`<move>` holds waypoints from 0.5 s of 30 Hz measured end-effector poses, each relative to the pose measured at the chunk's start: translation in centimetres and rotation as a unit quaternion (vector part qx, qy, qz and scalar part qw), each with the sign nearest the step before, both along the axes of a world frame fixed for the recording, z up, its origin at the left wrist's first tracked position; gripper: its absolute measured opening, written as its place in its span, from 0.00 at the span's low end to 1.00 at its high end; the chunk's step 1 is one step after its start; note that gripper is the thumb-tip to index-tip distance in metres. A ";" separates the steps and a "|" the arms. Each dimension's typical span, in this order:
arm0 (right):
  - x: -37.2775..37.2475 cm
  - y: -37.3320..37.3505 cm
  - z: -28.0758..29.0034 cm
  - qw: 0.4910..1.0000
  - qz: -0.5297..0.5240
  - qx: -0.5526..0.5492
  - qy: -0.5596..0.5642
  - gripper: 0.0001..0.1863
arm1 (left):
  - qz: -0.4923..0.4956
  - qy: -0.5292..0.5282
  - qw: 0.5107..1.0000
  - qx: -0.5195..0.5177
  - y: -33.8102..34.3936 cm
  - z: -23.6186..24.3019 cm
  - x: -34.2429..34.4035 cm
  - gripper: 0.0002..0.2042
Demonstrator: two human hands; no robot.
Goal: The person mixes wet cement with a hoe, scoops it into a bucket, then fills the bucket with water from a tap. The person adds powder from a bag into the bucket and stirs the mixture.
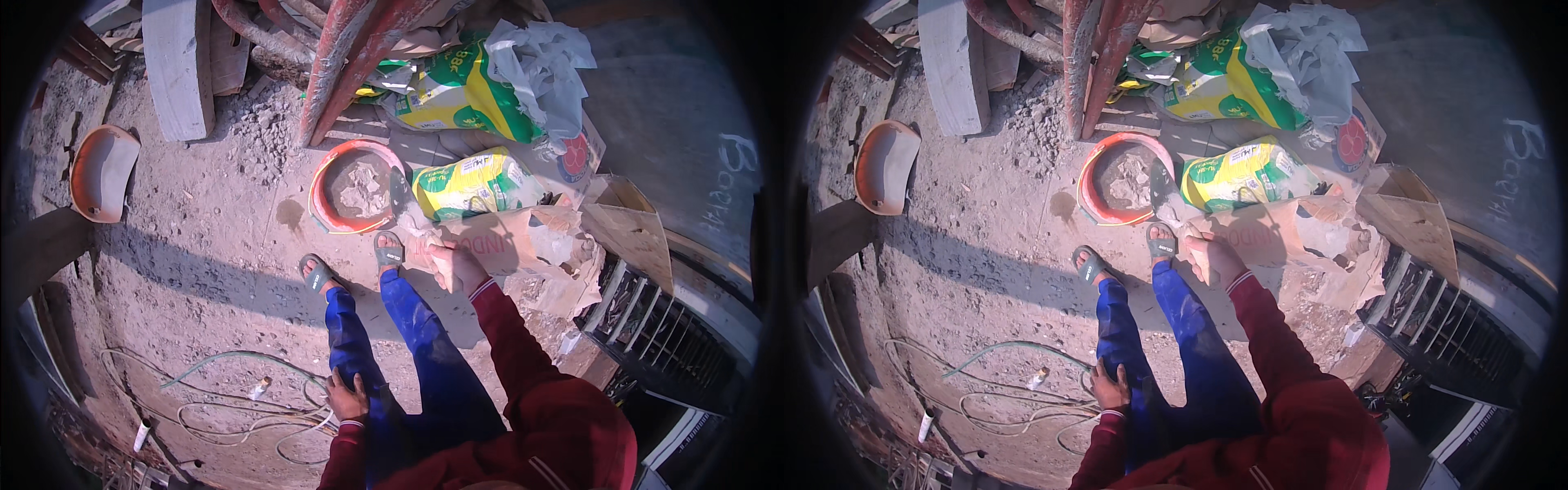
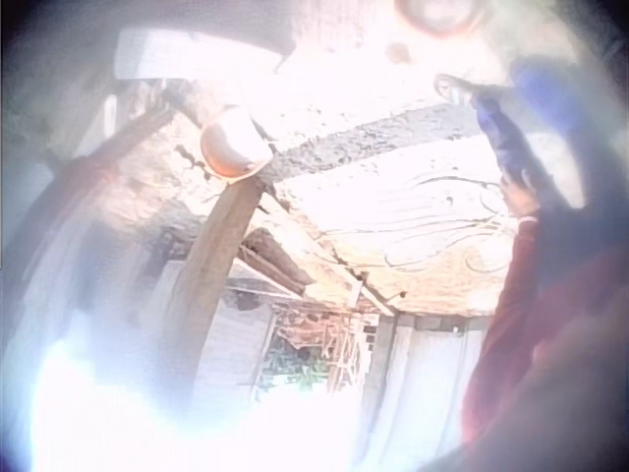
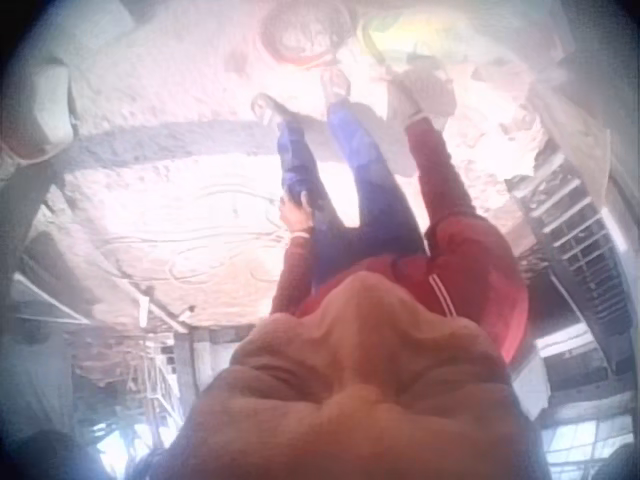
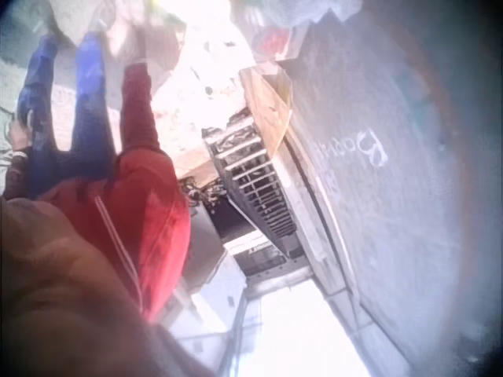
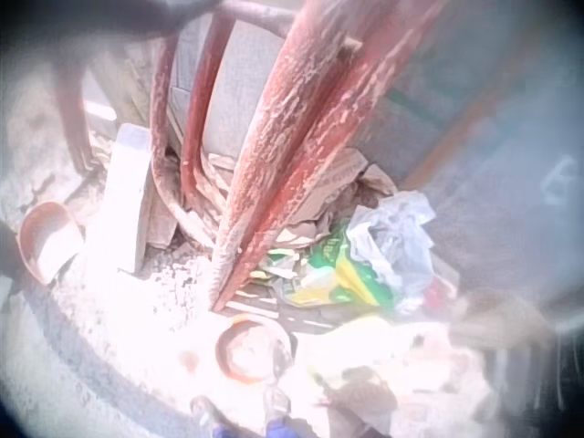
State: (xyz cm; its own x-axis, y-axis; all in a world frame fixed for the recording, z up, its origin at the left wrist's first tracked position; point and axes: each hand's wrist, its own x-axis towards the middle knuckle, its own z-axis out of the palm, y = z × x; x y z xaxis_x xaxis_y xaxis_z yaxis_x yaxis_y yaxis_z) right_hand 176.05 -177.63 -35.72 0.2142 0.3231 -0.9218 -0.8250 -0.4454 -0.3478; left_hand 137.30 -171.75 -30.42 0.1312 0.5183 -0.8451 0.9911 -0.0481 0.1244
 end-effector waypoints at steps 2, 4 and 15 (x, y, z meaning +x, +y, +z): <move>1.4 -3.2 6.2 0.987 -0.008 -0.076 -0.142 0.10 | -0.010 -0.012 0.999 0.027 -0.3 -0.5 0.9 0.33; 3.5 -6.6 9.8 0.960 -0.039 -0.129 -0.245 0.11 | -0.036 0.007 0.999 0.032 -0.3 -0.3 2.0 0.33; 18.6 -6.9 0.5 0.948 -0.202 -0.110 -0.220 0.14 | -0.040 0.083 0.992 0.089 5.1 4.4 -1.3 0.33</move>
